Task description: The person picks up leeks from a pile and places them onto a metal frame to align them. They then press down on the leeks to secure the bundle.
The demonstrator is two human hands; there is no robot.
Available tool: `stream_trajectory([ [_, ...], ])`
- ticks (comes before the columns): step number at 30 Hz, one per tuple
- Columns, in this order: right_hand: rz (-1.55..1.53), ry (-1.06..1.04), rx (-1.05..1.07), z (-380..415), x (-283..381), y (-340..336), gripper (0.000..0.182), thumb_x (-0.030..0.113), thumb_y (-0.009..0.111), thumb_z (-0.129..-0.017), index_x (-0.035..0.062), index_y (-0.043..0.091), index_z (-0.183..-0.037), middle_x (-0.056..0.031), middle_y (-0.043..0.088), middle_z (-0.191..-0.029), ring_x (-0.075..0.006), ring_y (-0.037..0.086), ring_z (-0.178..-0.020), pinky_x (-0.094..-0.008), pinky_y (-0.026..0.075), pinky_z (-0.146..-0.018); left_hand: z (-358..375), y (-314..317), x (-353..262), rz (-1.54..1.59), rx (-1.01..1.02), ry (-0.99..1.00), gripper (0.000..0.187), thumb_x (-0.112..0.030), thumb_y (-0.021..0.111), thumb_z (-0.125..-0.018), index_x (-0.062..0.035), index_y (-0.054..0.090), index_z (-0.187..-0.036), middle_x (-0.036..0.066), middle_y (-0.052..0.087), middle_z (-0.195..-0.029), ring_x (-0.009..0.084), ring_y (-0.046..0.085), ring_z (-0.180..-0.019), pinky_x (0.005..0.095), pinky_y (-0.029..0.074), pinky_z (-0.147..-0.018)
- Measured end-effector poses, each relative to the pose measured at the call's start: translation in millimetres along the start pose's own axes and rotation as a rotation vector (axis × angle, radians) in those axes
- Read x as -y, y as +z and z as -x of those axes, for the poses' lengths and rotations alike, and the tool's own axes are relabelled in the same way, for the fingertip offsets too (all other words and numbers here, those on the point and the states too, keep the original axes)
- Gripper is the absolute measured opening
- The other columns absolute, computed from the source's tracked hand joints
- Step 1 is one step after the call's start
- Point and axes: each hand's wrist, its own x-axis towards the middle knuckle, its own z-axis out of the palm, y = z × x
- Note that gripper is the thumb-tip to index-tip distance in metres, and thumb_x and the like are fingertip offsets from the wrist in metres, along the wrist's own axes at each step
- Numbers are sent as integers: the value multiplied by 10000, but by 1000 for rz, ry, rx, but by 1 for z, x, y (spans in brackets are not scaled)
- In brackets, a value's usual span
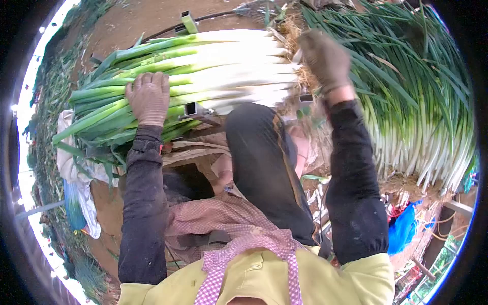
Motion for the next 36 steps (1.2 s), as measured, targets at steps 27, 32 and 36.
stream_trajectory([
  [27,-212,193,141,35,51,105,255,363,679,-925,110,694,-959,-108,718,-903,-317,693,-887,-438,517,-817,15,2,-10,93,-36,-28,187,-349,603,-947,-183,680,-910,38,690,-956,235,638,-974,510,377,-1030],
  [32,-158,55,68,14,53,94,379,441,630,-955,140,662,-1185,-110,676,-1196,-308,643,-1109,-447,469,-963,16,0,-9,120,-21,-38,188,-353,605,-947,-183,681,-915,34,693,-956,241,637,-981,507,370,-1045],
  [36,95,77,374,6,61,110,526,532,473,-1013,174,532,-1394,-116,546,-1410,-309,481,-1334,-485,313,-1133,16,-1,-9,144,-11,-34,203,-360,610,-946,-176,685,-907,42,693,-946,242,636,-969,512,370,-1046],
])
